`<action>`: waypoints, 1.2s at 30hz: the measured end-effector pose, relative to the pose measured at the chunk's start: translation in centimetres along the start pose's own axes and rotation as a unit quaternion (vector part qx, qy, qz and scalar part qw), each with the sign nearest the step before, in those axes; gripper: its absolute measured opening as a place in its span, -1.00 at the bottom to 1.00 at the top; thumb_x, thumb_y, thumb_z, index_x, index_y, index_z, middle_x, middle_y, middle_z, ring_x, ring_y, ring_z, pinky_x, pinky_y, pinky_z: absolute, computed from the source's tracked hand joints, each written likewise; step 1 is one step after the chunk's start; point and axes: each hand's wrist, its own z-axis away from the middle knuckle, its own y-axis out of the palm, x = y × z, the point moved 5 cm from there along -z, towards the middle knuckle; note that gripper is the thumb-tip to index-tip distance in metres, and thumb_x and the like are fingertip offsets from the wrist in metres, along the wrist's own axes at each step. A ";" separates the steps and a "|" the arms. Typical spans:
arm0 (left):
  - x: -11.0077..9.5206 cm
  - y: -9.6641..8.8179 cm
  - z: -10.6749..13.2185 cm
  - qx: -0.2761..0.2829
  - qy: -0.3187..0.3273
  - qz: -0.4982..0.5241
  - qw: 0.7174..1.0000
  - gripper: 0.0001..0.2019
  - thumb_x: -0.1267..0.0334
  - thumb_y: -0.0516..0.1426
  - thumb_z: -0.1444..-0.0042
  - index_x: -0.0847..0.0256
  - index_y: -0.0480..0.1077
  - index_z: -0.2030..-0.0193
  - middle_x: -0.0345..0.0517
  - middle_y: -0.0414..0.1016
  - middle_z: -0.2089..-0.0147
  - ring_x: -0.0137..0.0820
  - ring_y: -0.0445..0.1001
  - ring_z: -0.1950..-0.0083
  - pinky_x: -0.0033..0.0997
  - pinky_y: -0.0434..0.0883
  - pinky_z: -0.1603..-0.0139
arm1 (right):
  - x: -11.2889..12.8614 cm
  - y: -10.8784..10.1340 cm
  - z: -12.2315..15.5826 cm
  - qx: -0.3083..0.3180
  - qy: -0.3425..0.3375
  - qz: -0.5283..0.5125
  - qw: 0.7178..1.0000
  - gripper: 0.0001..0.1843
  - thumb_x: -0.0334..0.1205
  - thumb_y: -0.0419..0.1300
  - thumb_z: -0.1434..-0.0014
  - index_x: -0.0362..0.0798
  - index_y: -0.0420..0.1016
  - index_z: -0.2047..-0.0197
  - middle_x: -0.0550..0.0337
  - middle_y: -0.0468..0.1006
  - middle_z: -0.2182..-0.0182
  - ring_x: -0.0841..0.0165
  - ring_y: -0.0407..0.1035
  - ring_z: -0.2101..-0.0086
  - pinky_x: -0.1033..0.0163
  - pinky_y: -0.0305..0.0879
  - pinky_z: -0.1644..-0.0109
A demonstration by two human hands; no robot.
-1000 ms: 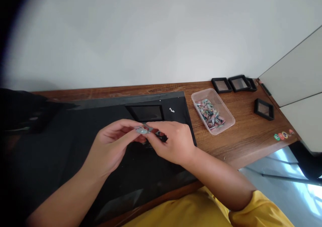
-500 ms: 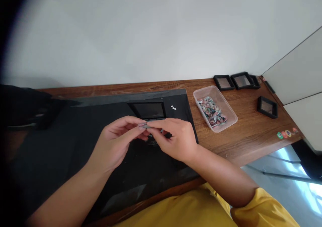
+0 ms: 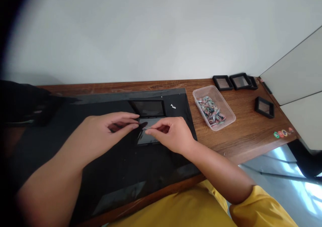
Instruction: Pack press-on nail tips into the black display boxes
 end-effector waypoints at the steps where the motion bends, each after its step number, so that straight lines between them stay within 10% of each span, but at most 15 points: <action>1: -0.2 0.2 0.0 0.007 0.006 -0.005 1.000 -0.72 0.00 0.18 -0.10 -0.13 0.67 0.11 -0.25 0.75 0.27 -0.24 0.64 0.38 -0.26 0.56 0.27 | 0.0 -0.1 0.0 0.002 0.002 0.002 1.000 -0.80 -0.10 0.44 -0.13 -0.07 0.71 0.36 0.17 0.66 0.48 0.45 0.40 0.50 0.35 0.22 0.44; 8: -1.1 -0.7 0.0 -0.099 0.053 -0.061 0.992 -0.71 0.06 0.09 -0.25 -0.01 0.65 0.12 -0.19 0.75 0.14 -0.20 0.69 0.19 -0.25 0.56 0.13 | 0.6 -1.2 -0.9 -0.029 -0.003 0.103 0.994 -0.68 -0.02 0.41 -0.18 -0.08 0.61 0.45 0.25 0.55 0.56 0.48 0.32 0.52 0.33 0.14 0.43; 16: -0.3 1.1 -0.4 0.003 0.043 -0.088 0.995 -0.78 0.17 0.05 -0.17 -0.02 0.54 0.33 -0.17 0.72 0.12 -0.20 0.64 0.19 -0.23 0.46 0.17 | 0.2 -1.3 -1.1 0.027 0.040 0.181 0.982 -0.69 -0.10 0.33 -0.25 -0.07 0.49 0.46 0.31 0.47 0.54 0.50 0.25 0.50 0.32 0.09 0.39; 36: -0.5 1.5 0.4 0.009 0.060 -0.056 0.997 -0.80 0.08 0.20 -0.05 -0.11 0.58 0.18 -0.18 0.67 0.27 -0.21 0.57 0.36 -0.29 0.39 0.38 | 0.8 -1.9 -0.7 0.028 0.084 0.318 0.944 -0.75 -0.13 0.26 -0.31 -0.02 0.50 0.40 0.30 0.50 0.51 0.45 0.25 0.49 0.26 -0.02 0.37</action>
